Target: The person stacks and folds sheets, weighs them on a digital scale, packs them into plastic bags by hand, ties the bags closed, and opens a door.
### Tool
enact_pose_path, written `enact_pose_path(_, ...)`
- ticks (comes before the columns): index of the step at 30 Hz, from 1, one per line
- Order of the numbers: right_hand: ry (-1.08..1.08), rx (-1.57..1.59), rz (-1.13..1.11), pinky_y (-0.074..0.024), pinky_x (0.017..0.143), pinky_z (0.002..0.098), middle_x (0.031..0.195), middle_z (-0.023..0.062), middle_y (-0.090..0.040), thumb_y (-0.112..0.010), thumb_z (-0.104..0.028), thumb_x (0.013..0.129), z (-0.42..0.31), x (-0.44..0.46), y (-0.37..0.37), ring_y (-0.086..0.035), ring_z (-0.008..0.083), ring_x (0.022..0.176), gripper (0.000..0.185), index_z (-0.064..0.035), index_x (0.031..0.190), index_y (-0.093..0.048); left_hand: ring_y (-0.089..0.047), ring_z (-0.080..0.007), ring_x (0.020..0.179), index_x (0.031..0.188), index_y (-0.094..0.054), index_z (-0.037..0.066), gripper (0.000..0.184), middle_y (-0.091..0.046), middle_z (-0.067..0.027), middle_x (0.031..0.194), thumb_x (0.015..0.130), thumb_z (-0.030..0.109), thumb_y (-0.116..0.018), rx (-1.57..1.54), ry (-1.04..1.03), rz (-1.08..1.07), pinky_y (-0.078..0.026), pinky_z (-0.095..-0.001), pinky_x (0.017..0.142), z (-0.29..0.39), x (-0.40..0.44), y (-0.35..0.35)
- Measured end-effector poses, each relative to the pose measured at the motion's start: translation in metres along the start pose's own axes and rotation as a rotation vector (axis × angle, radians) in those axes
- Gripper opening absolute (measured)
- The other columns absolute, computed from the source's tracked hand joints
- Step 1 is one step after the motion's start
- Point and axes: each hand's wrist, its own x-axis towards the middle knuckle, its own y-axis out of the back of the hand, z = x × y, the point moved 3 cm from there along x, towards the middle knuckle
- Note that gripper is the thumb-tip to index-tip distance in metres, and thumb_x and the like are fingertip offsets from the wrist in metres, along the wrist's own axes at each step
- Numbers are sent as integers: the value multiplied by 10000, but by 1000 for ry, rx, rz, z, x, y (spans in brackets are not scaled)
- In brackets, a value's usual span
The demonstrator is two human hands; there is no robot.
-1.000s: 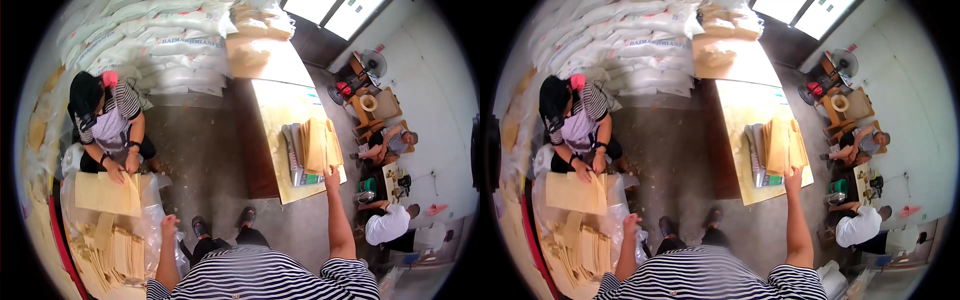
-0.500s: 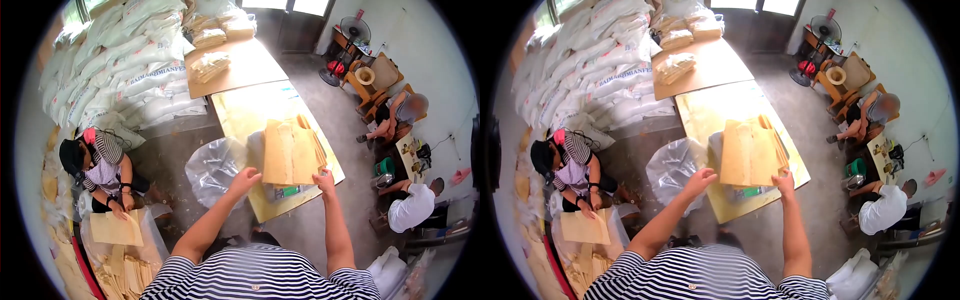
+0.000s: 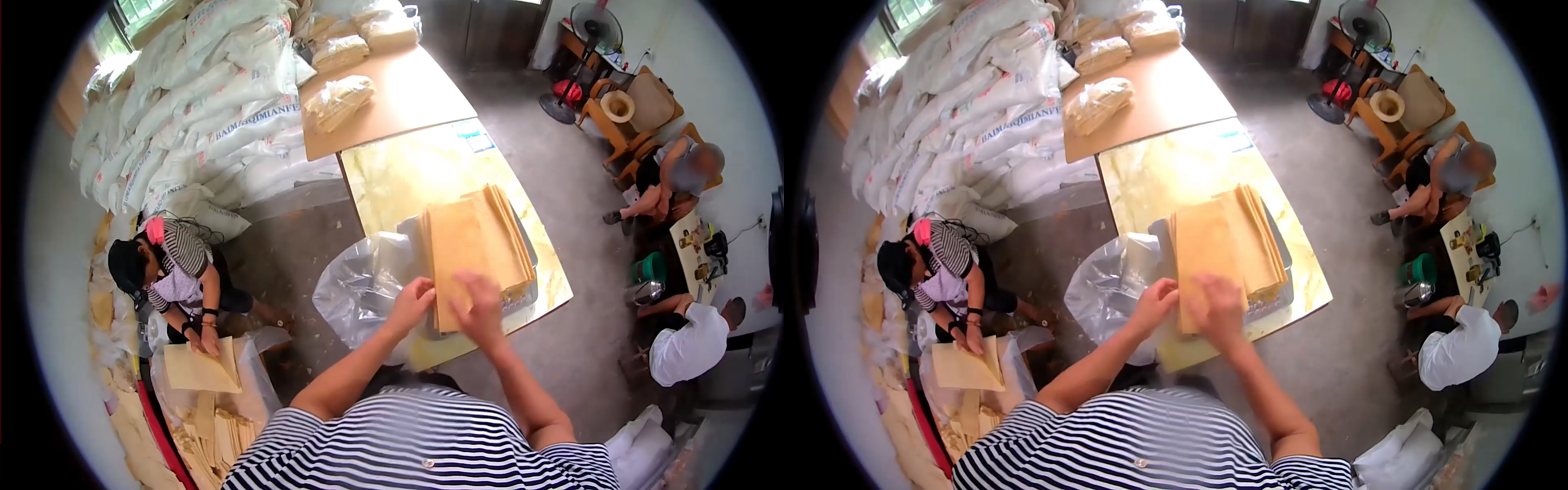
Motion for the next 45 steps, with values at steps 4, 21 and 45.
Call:
enact_pose_path(4,9,-493,30,-301,928,456,1265,150,-434,-685,-275,707,58,-4,-17,-393,307,1188,529,-110,1179,-513,-567,-96,724,988,-541,2,179,-613,-50,820,859,126,-542,-57,20,-44,-449,-233,629,-1,9,13)
enact_pose_path(21,108,-277,-106,-412,662,375,734,39,-575,-536,-56,710,-13,79,-130,-576,231,744,174,-120,868,-574,-514,-86,657,1065,-557,71,330,-604,-30,845,753,85,-664,702,-380,-44,-438,-236,624,136,-20,143)
enact_pose_path(45,-562,-383,-12,-401,855,437,1042,167,-541,-647,-386,755,99,39,-17,-490,335,997,553,9,1108,-490,-520,-341,1059,1300,-330,-2,711,-517,-237,1139,758,287,-689,248,-151,220,-423,-394,882,-12,69,-7)
